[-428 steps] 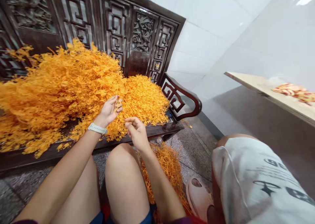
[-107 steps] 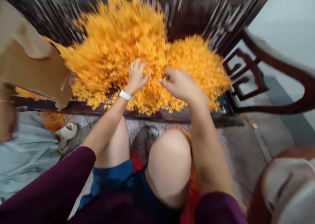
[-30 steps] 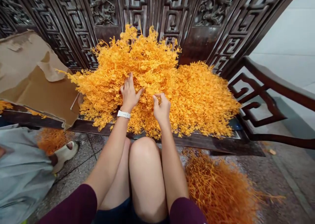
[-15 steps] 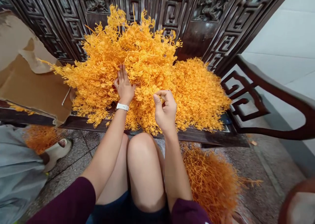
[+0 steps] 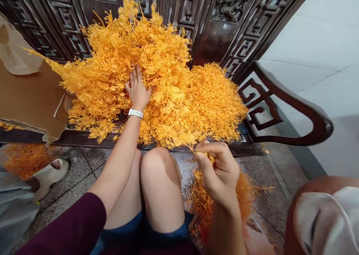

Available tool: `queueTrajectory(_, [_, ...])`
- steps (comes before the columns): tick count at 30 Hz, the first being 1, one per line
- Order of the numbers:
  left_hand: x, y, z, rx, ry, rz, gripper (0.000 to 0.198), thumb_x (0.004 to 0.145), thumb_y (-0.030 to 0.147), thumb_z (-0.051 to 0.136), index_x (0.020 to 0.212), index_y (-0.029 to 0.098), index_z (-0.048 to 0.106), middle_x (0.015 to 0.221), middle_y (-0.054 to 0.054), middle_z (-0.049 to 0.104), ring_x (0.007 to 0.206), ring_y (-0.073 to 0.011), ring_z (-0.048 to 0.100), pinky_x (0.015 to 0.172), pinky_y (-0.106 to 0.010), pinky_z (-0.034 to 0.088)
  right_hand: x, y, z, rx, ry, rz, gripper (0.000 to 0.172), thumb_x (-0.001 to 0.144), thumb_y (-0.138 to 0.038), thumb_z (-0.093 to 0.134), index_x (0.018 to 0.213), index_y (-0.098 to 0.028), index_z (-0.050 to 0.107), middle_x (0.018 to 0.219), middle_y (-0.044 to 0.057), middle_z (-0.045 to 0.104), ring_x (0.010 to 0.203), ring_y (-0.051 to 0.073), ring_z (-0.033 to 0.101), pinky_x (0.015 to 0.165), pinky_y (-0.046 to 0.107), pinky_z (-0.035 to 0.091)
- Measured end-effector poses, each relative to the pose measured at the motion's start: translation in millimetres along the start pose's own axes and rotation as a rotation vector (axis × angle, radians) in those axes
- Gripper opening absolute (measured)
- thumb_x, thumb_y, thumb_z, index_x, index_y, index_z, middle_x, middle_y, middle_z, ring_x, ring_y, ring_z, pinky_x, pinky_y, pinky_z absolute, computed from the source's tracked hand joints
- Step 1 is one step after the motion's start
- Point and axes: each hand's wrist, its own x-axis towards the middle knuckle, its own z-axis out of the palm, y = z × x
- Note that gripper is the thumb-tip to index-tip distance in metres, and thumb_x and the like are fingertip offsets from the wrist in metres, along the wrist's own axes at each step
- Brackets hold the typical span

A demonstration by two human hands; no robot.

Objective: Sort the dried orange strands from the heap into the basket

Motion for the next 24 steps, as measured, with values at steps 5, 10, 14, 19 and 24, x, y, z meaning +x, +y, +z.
queueTrajectory(5, [-9.3, 11.4, -5.5, -0.114, -0.038, 0.015, 0.088, 0.089, 0.034, 0.074, 0.166, 0.024, 0.033, 0.175, -0.014, 0.028, 0.166, -0.0362, 0.009, 0.132, -0.060, 0.009, -24.8, 4.9, -27.3, -0.141, 0.086, 0.189, 0.004, 0.097, -0.023, 0.072, 0.101, -0.023, 0.071, 0.090, 0.001, 0.067, 0.079, 0.014, 0.061, 0.071, 0.031, 0.046])
queueTrajectory(10, [-49.0, 50.8, -18.5, -0.141, 0.005, 0.132, 0.064, 0.100, 0.049, 0.057, 0.158, 0.024, 0.046, 0.170, -0.015, 0.037, 0.164, -0.0356, 0.018, 0.129, -0.059, 0.018, -38.4, 11.0, -27.3, 0.027, 0.135, 0.295, 0.007, 0.100, -0.030, 0.070, 0.101, -0.023, 0.070, 0.079, -0.001, 0.062, 0.068, 0.012, 0.056, 0.064, 0.029, 0.044])
queueTrajectory(14, [-92.5, 99.0, -15.2, -0.386, -0.327, 0.531, 0.058, 0.107, 0.059, 0.036, 0.136, 0.020, 0.067, 0.136, -0.015, 0.070, 0.129, -0.0293, 0.062, 0.113, -0.050, 0.042, -35.9, 8.4, -31.6, 0.171, 0.186, 0.283, 0.009, 0.101, -0.031, 0.068, 0.106, -0.024, 0.069, 0.074, -0.002, 0.061, 0.067, 0.013, 0.056, 0.065, 0.030, 0.045])
queueTrajectory(19, [-138.9, 131.8, 2.9, -0.503, -0.765, 0.823, 0.064, 0.100, 0.073, 0.043, 0.119, 0.020, 0.074, 0.107, -0.010, 0.078, 0.100, -0.0237, 0.069, 0.092, -0.041, 0.046, -20.3, 7.8, -54.5, 0.165, 0.356, 0.214, 0.013, 0.103, -0.038, 0.062, 0.110, -0.027, 0.063, 0.082, 0.000, 0.064, 0.069, 0.014, 0.062, 0.064, 0.030, 0.048])
queueTrajectory(24, [-137.2, 123.0, 11.6, -0.461, -0.711, 0.782, 0.051, 0.104, 0.062, 0.047, 0.083, 0.022, 0.071, 0.073, -0.002, 0.067, 0.074, -0.0191, 0.059, 0.079, -0.037, 0.039, -19.9, 22.4, -81.8, -0.218, 0.478, 0.133, 0.019, 0.104, -0.043, 0.061, 0.103, -0.024, 0.063, 0.082, 0.000, 0.064, 0.066, 0.012, 0.060, 0.062, 0.029, 0.048])
